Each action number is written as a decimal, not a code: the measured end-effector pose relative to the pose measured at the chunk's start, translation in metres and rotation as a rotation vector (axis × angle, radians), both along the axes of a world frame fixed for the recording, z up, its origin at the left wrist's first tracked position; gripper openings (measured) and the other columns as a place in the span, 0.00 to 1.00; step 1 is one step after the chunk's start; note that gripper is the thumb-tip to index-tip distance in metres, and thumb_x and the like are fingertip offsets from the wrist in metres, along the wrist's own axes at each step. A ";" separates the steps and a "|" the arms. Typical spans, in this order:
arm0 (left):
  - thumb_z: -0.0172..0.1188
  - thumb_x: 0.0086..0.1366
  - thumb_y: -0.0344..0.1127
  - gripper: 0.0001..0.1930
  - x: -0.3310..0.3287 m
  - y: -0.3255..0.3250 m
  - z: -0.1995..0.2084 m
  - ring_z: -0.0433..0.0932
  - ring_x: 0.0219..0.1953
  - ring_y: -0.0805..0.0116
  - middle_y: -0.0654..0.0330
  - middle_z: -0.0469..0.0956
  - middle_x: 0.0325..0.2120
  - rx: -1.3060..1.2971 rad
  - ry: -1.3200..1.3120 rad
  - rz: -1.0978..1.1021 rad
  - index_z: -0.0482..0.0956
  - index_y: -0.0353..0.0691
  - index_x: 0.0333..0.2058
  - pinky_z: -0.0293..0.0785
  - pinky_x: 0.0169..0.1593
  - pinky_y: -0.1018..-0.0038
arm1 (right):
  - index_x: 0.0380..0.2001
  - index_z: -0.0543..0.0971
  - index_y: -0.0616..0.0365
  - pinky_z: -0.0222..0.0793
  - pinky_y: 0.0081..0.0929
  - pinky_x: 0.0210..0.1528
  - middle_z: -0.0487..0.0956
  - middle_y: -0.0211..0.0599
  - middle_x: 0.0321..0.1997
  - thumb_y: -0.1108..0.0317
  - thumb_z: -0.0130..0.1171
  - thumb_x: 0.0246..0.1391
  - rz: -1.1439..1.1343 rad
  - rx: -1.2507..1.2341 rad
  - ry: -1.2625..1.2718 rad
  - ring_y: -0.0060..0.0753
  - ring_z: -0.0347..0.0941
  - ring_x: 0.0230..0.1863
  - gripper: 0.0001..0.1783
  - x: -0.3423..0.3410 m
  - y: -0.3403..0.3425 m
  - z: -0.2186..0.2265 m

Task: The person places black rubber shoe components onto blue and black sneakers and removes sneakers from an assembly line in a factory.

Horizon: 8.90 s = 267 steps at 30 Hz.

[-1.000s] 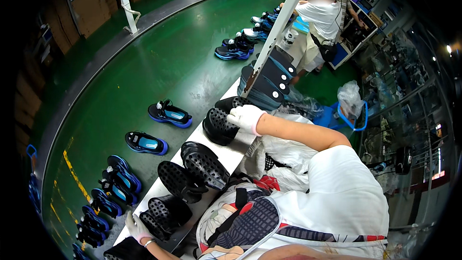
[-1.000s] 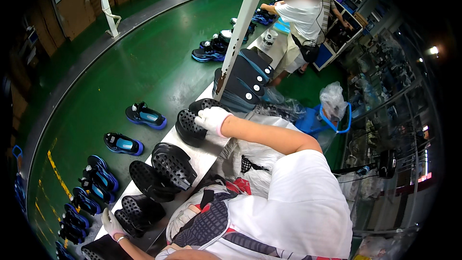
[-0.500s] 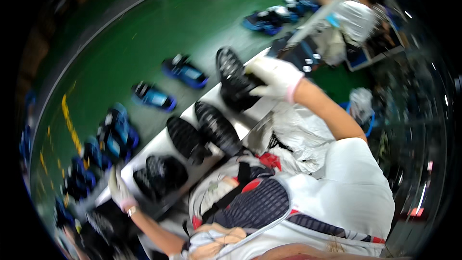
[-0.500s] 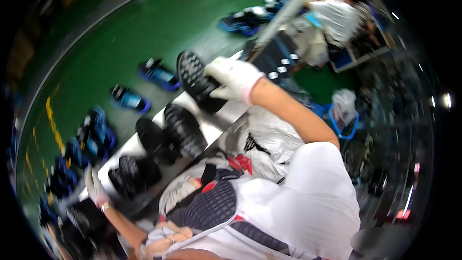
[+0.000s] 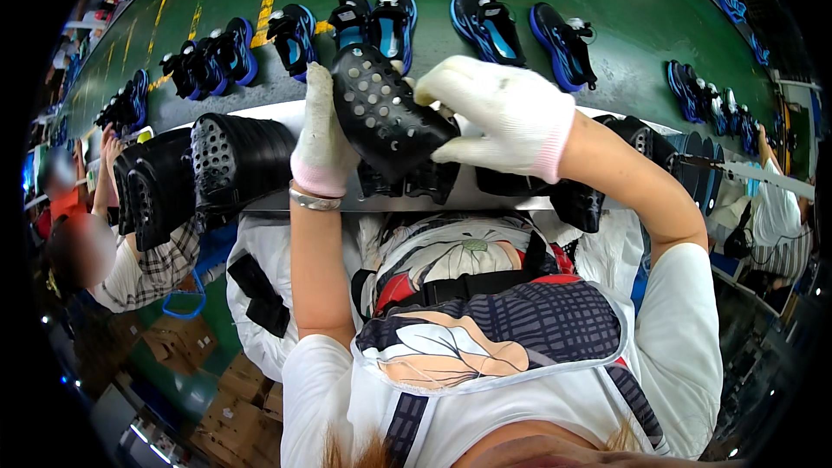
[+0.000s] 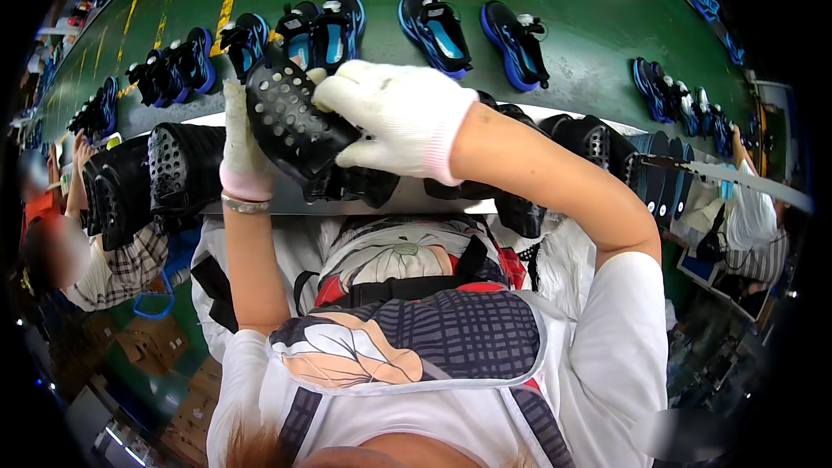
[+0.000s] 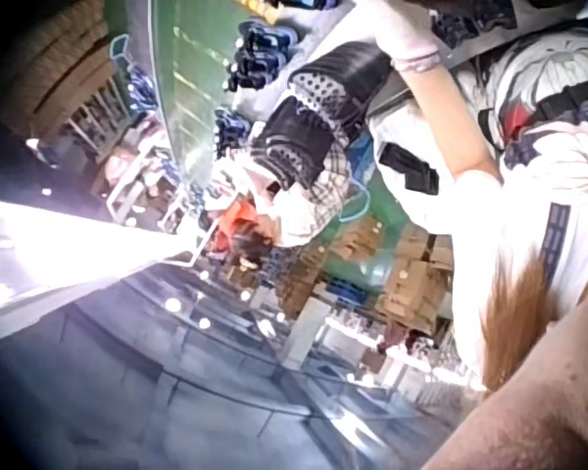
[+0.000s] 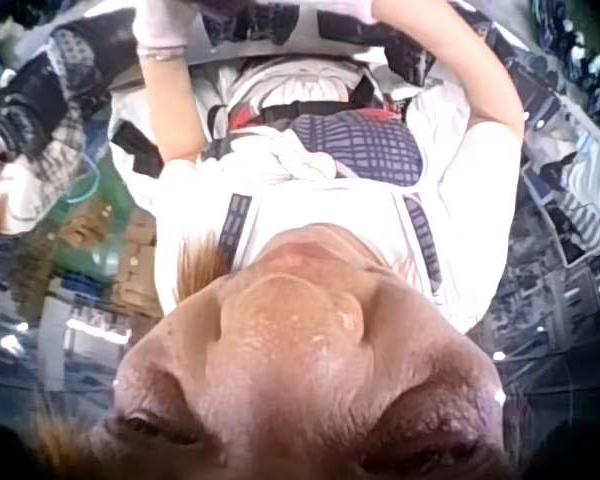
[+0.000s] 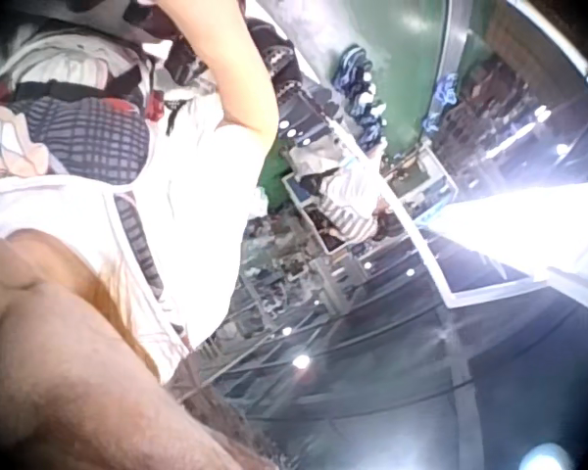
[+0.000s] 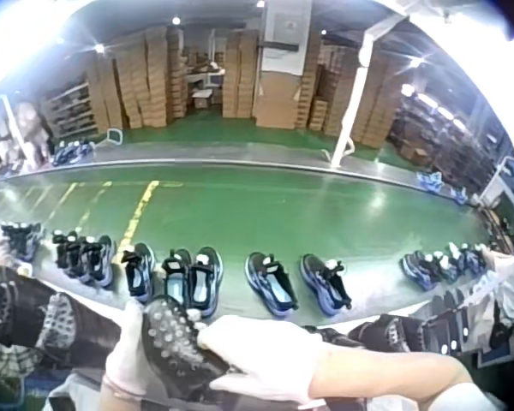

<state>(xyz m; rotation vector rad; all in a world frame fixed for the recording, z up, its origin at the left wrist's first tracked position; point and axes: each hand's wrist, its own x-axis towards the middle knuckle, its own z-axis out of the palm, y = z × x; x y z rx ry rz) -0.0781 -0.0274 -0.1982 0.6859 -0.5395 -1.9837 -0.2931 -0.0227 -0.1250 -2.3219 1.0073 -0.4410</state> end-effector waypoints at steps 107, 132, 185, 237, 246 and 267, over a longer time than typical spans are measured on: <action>0.51 0.66 0.52 0.32 -0.021 0.034 0.011 0.67 0.57 0.63 0.56 0.69 0.55 -0.208 0.176 0.156 0.57 0.40 0.62 0.65 0.60 0.63 | 0.53 0.66 0.70 0.71 0.23 0.47 0.75 0.39 0.46 0.63 0.52 0.58 -0.074 1.360 -0.689 0.26 0.73 0.46 0.25 0.012 -0.019 -0.022; 0.56 0.56 0.36 0.19 -0.037 -0.057 -0.137 0.72 0.45 0.49 0.52 0.71 0.49 -0.798 -1.371 0.059 0.73 0.42 0.48 0.71 0.50 0.62 | 0.27 0.81 0.68 0.67 0.33 0.31 0.77 0.42 0.22 0.41 0.57 0.44 -0.183 0.662 0.675 0.37 0.72 0.24 0.33 0.000 -0.163 -0.088; 0.60 0.56 0.36 0.25 0.005 -0.065 -0.142 0.70 0.50 0.43 0.46 0.67 0.52 -0.754 -1.598 0.102 0.68 0.40 0.53 0.68 0.55 0.61 | 0.34 0.77 0.55 0.70 0.38 0.38 0.76 0.42 0.30 0.59 0.52 0.54 -0.186 -0.031 0.459 0.47 0.74 0.36 0.13 -0.075 -0.021 0.036; 0.53 0.64 0.39 0.15 0.026 0.031 -0.082 0.79 0.40 0.58 0.51 0.78 0.41 -0.548 -1.713 -0.034 0.78 0.43 0.47 0.72 0.46 0.69 | 0.39 0.78 0.56 0.66 0.34 0.49 0.78 0.38 0.42 0.67 0.59 0.49 -0.841 -0.141 0.410 0.42 0.72 0.46 0.13 -0.226 0.163 -0.029; 0.53 0.64 0.39 0.14 0.031 0.030 -0.079 0.78 0.37 0.58 0.52 0.78 0.38 -0.566 -1.725 -0.033 0.78 0.44 0.45 0.72 0.43 0.69 | 0.40 0.79 0.56 0.67 0.33 0.49 0.79 0.38 0.41 0.66 0.57 0.53 -1.082 -0.135 0.573 0.40 0.73 0.46 0.11 -0.264 0.183 -0.031; 0.54 0.62 0.34 0.12 0.007 0.029 -0.056 0.77 0.31 0.61 0.53 0.77 0.34 -0.706 -1.554 -0.019 0.79 0.42 0.44 0.73 0.38 0.71 | 0.30 0.73 0.55 0.69 0.34 0.36 0.72 0.35 0.31 0.61 0.64 0.38 -0.232 -0.088 0.177 0.38 0.72 0.34 0.16 -0.010 0.089 -0.088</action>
